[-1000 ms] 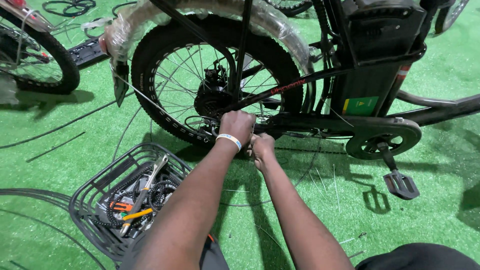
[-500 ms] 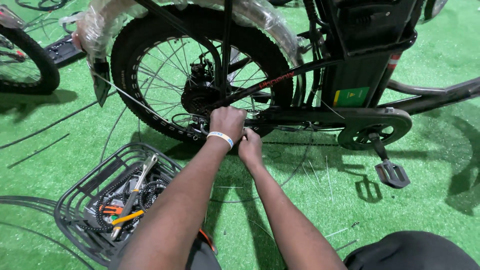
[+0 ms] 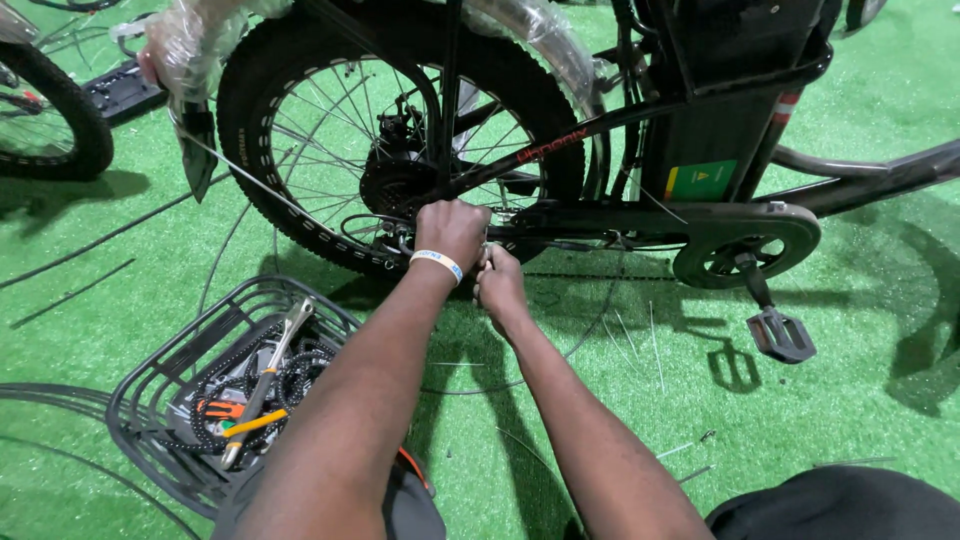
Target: Repairing an electric bicycle by threading and adjusting cables near the rear wheel and chain using pliers.
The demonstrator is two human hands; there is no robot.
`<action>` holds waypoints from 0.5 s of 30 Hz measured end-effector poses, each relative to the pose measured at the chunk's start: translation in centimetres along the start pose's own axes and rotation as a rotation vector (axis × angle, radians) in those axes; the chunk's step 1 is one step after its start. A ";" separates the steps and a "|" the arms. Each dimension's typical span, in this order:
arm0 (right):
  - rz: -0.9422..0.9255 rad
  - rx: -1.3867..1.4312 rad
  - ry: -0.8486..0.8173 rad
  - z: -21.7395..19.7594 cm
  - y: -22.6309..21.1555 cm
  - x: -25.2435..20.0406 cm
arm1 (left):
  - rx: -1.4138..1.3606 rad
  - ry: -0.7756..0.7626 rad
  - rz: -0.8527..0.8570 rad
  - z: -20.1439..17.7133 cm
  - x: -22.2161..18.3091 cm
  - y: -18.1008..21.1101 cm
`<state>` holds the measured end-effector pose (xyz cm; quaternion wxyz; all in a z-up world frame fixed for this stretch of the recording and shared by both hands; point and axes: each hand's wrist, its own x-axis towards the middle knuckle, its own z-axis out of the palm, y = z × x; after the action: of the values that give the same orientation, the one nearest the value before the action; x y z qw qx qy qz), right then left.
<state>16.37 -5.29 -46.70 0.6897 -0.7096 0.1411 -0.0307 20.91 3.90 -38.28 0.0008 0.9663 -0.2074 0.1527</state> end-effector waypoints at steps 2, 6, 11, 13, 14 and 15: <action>0.001 0.007 -0.027 -0.1 -0.3 -0.2 | 0.005 0.001 -0.003 -0.3 -0.1 0.1; -0.111 -0.150 -0.068 -1.3 -1.1 -1.0 | 0.010 -0.005 0.007 -1.3 -0.5 0.1; -0.182 -0.376 -0.097 -3.5 0.5 -1.0 | 0.043 0.052 0.079 0.1 -0.2 -0.2; -0.136 -0.379 -0.100 -4.3 -0.4 -2.0 | 0.066 0.075 0.090 0.4 -0.4 0.1; -0.091 -0.381 -0.104 -4.6 -0.9 -2.4 | 0.091 0.097 0.099 0.6 -0.5 0.2; -0.091 -0.379 -0.102 -5.8 0.9 -1.3 | 0.092 0.098 0.102 0.3 -0.9 0.3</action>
<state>13.58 -10.62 -47.12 0.5478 -0.8331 0.0770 0.0010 20.09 3.92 -38.81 -0.0413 0.9448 -0.2487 0.2091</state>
